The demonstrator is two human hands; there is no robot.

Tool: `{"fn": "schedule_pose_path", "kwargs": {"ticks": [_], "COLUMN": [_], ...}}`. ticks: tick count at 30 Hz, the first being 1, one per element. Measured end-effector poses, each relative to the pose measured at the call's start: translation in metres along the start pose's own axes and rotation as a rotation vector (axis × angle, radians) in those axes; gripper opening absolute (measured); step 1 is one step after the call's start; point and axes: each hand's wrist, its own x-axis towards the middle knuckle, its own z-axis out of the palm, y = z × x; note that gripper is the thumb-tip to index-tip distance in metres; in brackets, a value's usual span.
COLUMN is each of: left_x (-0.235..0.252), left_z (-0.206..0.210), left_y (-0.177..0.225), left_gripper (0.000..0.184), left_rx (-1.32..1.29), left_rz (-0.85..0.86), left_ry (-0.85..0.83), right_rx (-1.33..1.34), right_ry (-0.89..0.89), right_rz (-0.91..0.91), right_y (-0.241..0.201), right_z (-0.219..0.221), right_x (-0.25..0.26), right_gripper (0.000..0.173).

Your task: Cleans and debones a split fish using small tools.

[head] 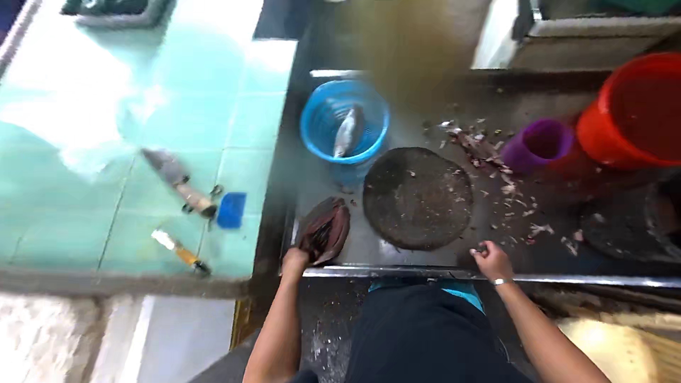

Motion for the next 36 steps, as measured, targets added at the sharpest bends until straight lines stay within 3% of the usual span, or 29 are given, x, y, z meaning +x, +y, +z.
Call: {"fn": "schedule_pose_path", "kwargs": {"ticks": [3, 7, 10, 12, 14, 17, 20, 23, 27, 31, 34, 36], "left_x": [-0.015, -0.065, -0.105, -0.135, -0.153, -0.159, -0.148, -0.139, -0.141, -0.128, -0.127, -0.127], "left_z": [-0.030, -0.077, -0.106, -0.104, -0.083, -0.011, 0.093, 0.177, 0.189, 0.185, 0.187, 0.183], "left_y": [0.034, 0.110, 0.187, 0.221, 0.249, 0.279, 0.311, 0.330, 0.324, 0.324, 0.322, 0.319], "left_gripper": [0.047, 0.049, 0.053, 0.054, 0.053, 0.052, 0.052, 0.053, 0.044, 0.041, 0.041, 0.043], "left_rx": [-0.064, -0.268, -0.421, -0.574, -0.803, -1.070, -1.158, -1.244, -1.303, -1.275, -1.288, -1.321], "left_rz": [0.082, 0.270, 0.347, 0.449, 0.574, 0.691, 0.575, 0.329, 0.326, 0.322, 0.349, 0.346], "left_ry": [0.047, 0.131, 0.245, 0.299, 0.303, 0.220, 0.026, -0.213, -0.273, -0.260, -0.286, -0.336], "right_rx": [0.020, 0.362, 0.293, 0.226, 0.186, 0.178, 0.164, 0.030, -0.210, -0.326, -0.346, -0.289], "right_ry": [-0.162, 0.027, 0.022, -0.046, -0.066, -0.017, 0.112, 0.162, 0.118, 0.202, 0.162, 0.006], "right_rz": [-0.076, 0.051, -0.067, -0.165, -0.232, -0.293, -0.338, -0.417, -0.525, -0.603, -0.537, -0.410], "right_y": [-0.022, 0.002, 0.008, 0.009, 0.008, -0.002, -0.021, -0.033, -0.029, -0.031, -0.061, -0.089], "right_z": [0.006, -0.020, -0.050, -0.066, -0.082, -0.091, -0.078, -0.050, -0.018, -0.008, -0.006, -0.013], "right_x": [0.020, 0.067, 0.080, 0.068, 0.058, 0.043, 0.035, 0.045, 0.052, 0.053, 0.050, 0.051], "right_gripper": [0.048, 0.040, 0.041, 0.043, 0.042, 0.038, 0.043, 0.075, 0.076, 0.074, 0.064, 0.053]}}
